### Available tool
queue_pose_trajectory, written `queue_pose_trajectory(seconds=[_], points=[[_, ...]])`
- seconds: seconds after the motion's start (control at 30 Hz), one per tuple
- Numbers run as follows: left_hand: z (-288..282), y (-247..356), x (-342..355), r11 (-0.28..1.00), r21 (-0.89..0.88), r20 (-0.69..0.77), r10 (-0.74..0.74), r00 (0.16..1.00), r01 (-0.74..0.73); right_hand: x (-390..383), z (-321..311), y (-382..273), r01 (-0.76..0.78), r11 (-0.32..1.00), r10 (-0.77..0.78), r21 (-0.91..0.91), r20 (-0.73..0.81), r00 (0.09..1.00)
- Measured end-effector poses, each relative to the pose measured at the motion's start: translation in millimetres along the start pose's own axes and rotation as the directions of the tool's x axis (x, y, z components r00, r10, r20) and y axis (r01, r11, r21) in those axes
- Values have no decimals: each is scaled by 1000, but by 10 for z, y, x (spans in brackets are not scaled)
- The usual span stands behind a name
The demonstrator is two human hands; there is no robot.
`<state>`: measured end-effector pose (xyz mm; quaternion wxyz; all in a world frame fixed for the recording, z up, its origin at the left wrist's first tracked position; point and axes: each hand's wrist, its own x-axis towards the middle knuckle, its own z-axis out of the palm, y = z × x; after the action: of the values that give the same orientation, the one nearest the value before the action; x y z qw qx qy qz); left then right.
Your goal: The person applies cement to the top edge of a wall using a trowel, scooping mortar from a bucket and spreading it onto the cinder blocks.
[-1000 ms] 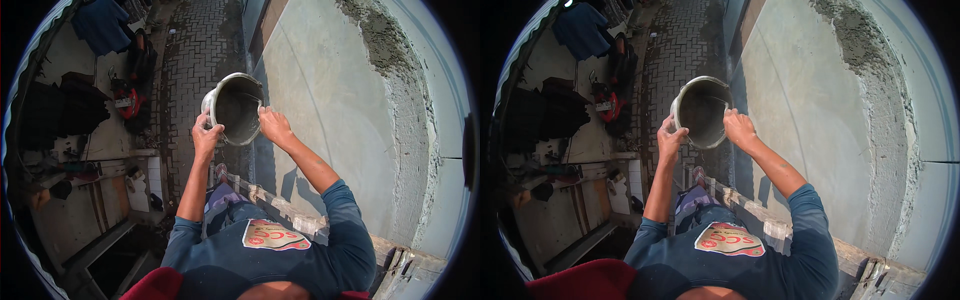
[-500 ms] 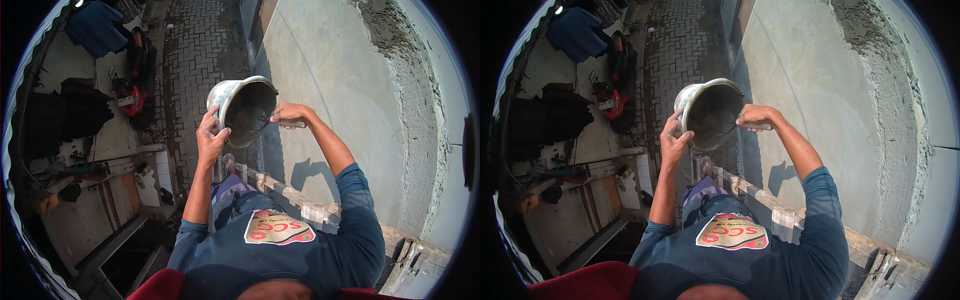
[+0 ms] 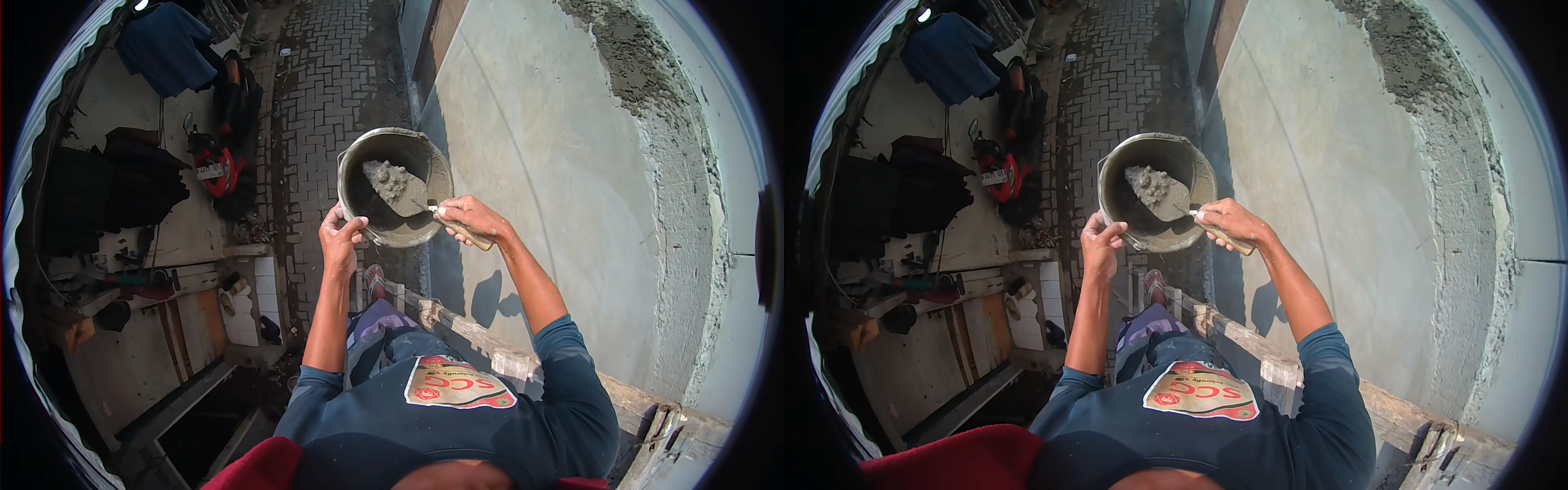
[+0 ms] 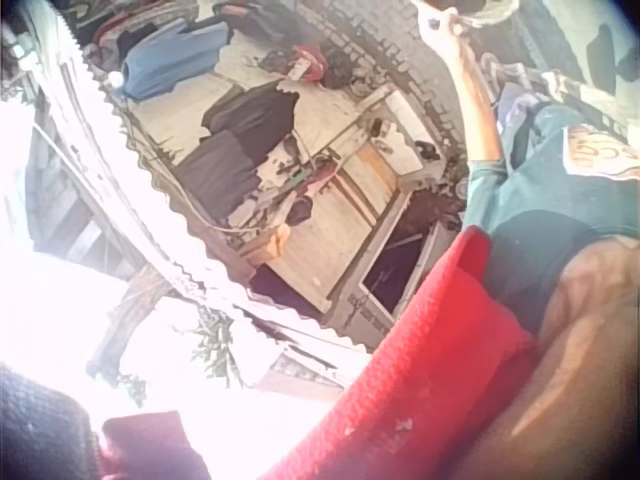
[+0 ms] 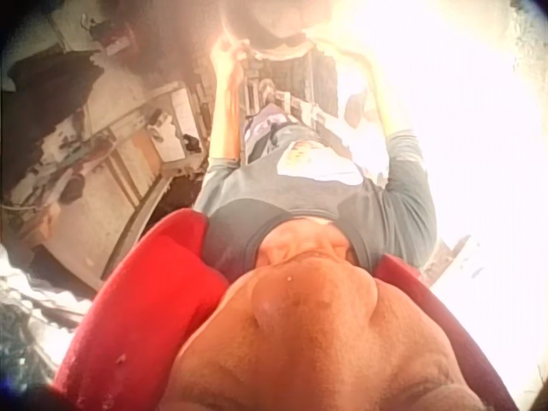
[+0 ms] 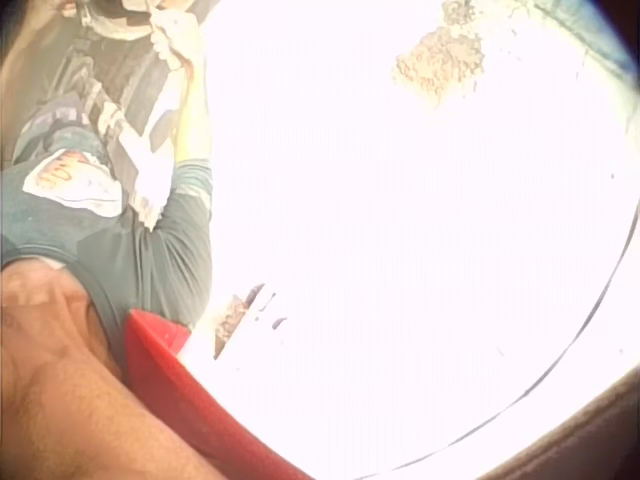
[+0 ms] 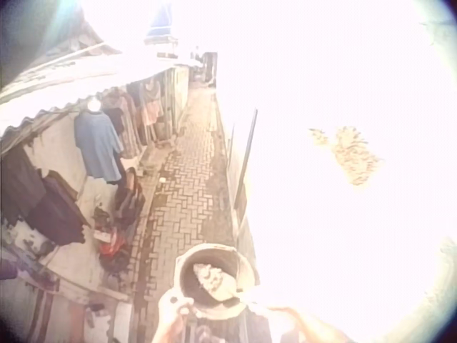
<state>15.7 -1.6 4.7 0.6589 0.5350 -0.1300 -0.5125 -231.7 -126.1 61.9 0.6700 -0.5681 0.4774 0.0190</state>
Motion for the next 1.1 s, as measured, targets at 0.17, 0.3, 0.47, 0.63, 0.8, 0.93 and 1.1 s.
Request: queue_pose_trajectory(seconds=[0.17,0.3,0.47,0.63,0.8,0.93,1.1], points=[[-99,-156,195,997,-61,23,-48,999,49,8,-51,-67,-29,997,28,-65,-19,999],[-302,-234,301,984,-164,-11,-68,998,65,4,-6,-290,52,991,-48,-122,40,998],[-422,-275,397,973,-221,-96,-89,991,66,-53,-188,-838,117,989,-110,-95,82,991],[-800,-245,320,971,-232,-201,-109,974,61,112,-742,-1438,314,940,-331,134,135,934],[-1460,-300,6,978,-209,-351,-89,932,15,545,-1966,-1830,332,692,-561,640,188,806],[-1987,-358,-354,984,-176,-432,-91,897,15,757,-3313,-1455,531,249,-683,810,-242,690],[-2844,-410,-1300,978,-210,-552,-125,824,7,-785,-2500,-360,840,-48,-761,541,-564,320]])
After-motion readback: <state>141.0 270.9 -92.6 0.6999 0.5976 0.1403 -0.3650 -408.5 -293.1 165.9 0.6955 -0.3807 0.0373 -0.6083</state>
